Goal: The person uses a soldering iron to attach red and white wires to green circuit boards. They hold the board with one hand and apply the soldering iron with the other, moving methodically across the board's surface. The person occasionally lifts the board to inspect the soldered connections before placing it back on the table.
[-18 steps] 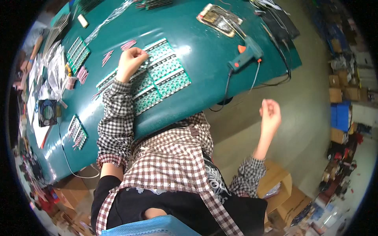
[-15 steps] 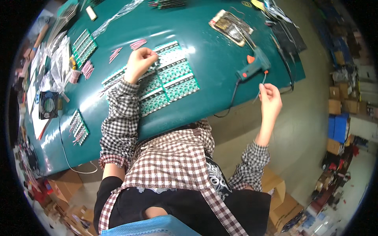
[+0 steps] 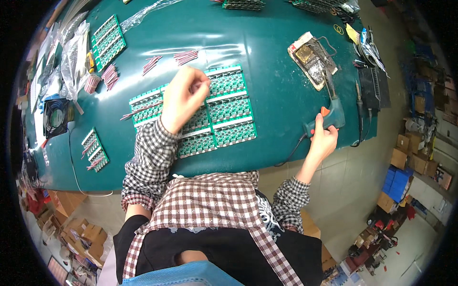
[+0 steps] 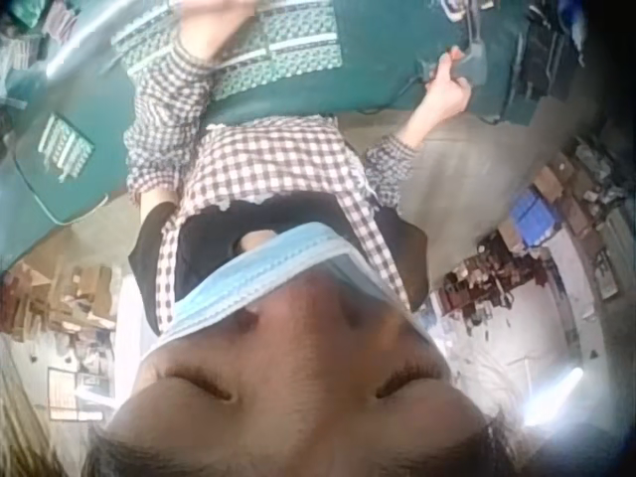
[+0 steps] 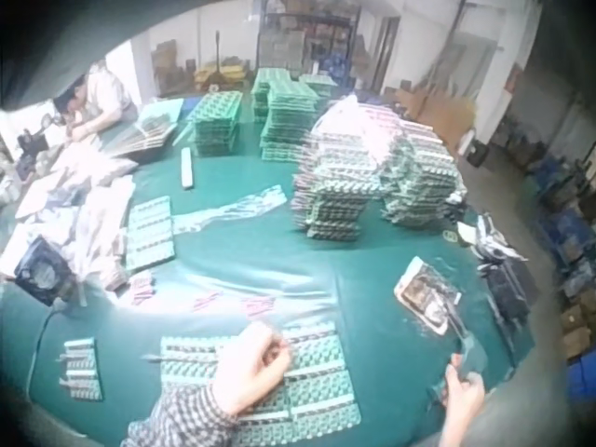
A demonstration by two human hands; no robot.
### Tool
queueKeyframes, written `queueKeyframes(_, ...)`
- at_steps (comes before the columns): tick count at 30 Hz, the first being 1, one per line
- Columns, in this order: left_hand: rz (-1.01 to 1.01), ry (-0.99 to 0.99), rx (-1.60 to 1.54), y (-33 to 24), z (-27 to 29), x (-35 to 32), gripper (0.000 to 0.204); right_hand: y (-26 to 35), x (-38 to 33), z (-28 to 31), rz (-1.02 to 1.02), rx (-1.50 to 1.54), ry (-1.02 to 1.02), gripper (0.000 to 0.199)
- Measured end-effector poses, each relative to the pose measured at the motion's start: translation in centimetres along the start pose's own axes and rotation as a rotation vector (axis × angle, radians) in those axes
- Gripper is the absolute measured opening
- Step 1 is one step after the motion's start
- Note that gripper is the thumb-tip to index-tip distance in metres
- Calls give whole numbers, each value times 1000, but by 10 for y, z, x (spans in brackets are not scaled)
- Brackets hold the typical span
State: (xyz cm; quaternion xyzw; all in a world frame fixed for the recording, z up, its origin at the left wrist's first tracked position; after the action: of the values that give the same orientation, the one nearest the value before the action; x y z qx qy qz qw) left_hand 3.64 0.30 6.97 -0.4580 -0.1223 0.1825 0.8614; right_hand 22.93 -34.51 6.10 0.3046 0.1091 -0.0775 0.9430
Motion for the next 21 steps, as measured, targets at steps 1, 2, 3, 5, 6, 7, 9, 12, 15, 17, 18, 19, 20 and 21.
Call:
queueKeyframes(1, -52, 18, 84, -12, -5, -3, 8, -10, 1, -2, 8, 64, -55, 51)
queueKeyframes(2, -149, 65, 101, -26, -14, -6, 9, -17, 1, -1, 16, 128, -111, 47)
queueKeyframes(3, -239, 112, 124, -38, -22, -10, 10, -16, 1, -2, 94, 243, -125, 41)
queueKeyframes(5, -435, 171, 126, -59, -44, -23, 13, -18, -2, 2, 247, 468, -155, 31)
queueKeyframes(6, -472, 284, 79, -60, -59, -27, 15, -13, -9, 4, 261, 514, -177, 22)
queueKeyframes(7, -499, 367, 189, -65, -69, -32, 17, -13, -12, 7, 329, 596, -232, 21)
queueKeyframes(9, -451, 475, 227, -55, -85, -42, 19, -17, -21, 16, 466, 759, -340, 20)
queueKeyframes(12, -448, 532, 243, -50, -82, -46, 19, 0, -18, 31, 522, 948, -47, 27)
queueKeyframes(15, -417, 509, 254, -47, -79, -51, 19, 20, -2, 53, 477, 1057, 191, 35)
queueKeyframes(17, -443, 477, 195, -51, -74, -47, 17, 35, -6, 67, 498, 1061, 340, 37)
queueKeyframes(18, -438, 465, 181, -52, -70, -46, 16, 40, -9, 63, 520, 1096, 441, 38)
queueKeyframes(19, -382, 435, 103, -50, -62, -43, 16, 46, -12, 58, 540, 1129, 543, 39)
queueKeyframes(20, -326, 404, 25, -50, -50, -40, 15, 54, -18, 51, 569, 1094, 642, 42)
queueKeyframes(21, -283, 379, -62, -49, -40, -37, 15, 59, -27, 42, 552, 1081, 721, 43)
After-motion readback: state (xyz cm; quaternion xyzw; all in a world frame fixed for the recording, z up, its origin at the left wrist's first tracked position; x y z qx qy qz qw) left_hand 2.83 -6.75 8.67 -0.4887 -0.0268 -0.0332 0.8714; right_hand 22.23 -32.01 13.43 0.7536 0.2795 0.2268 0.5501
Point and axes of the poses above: each hand's wrist, its own x-axis towards the middle knuckle, its own z-axis out of the back of the hand, y = z × x, the point moved 7 cm from there along x, towards the middle knuckle, and after that the axes turned 15 degrees about y, right-handed, at the moved point
